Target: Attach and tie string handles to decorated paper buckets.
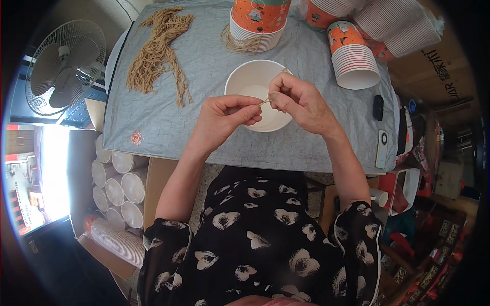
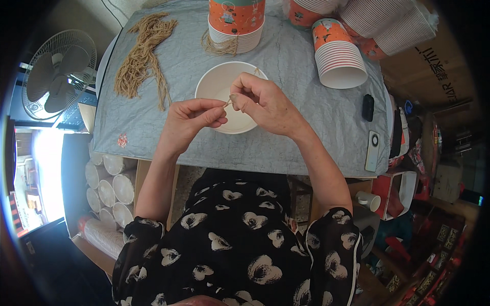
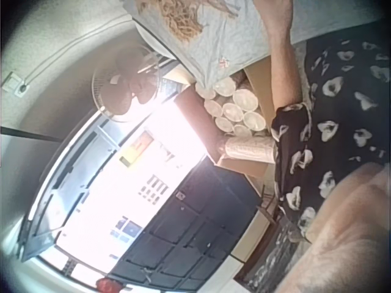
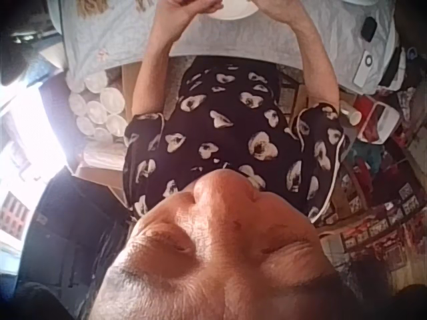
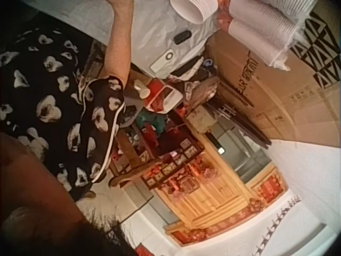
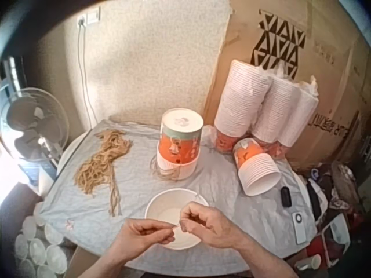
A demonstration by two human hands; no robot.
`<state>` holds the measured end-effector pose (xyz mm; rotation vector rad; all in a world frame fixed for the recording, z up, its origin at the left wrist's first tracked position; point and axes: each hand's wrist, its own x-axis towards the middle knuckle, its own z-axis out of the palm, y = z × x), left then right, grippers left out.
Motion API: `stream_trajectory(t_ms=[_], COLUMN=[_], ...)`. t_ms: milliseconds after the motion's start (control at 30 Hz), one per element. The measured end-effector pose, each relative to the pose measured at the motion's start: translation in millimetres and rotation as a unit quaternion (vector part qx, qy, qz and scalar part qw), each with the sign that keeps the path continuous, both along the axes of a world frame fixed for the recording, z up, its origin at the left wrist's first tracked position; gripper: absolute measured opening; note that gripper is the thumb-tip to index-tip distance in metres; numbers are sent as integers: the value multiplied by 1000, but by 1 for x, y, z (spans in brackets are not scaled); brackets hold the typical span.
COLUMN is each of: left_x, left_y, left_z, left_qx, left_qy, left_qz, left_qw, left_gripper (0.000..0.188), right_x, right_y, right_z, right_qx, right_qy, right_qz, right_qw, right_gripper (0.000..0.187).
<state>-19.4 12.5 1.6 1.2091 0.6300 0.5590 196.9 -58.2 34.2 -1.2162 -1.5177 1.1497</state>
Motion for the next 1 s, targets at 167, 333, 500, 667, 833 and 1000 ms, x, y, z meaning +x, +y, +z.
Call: stream_trajectory(t_ms=[167, 333, 500, 667, 833, 1000], left_x=[2, 9, 14, 15, 16, 18], left_y=[-2, -9, -12, -13, -15, -18], left_z=[-5, -11, -10, -12, -15, -15], left_qx=[22, 219, 349, 399, 324, 352], left_qy=[2, -15, -1, 18, -21, -24], left_qz=[8, 55, 93, 103, 114, 133], left_qw=[1000, 974, 933, 911, 939, 926], left_gripper=[16, 10, 12, 15, 15, 15], right_x=[-6, -7, -6, -12, -13, -17], right_y=[3, 6, 4, 5, 4, 3], right_z=[3, 2, -5, 0, -15, -13], right_qx=[-48, -124, -163, -176, -169, -184], right_qy=[49, 93, 153, 202, 170, 163], right_qz=[-62, -81, -74, -106, -99, -106], right_qw=[996, 985, 972, 957, 966, 964], right_gripper=[9, 9, 10, 10, 17, 17])
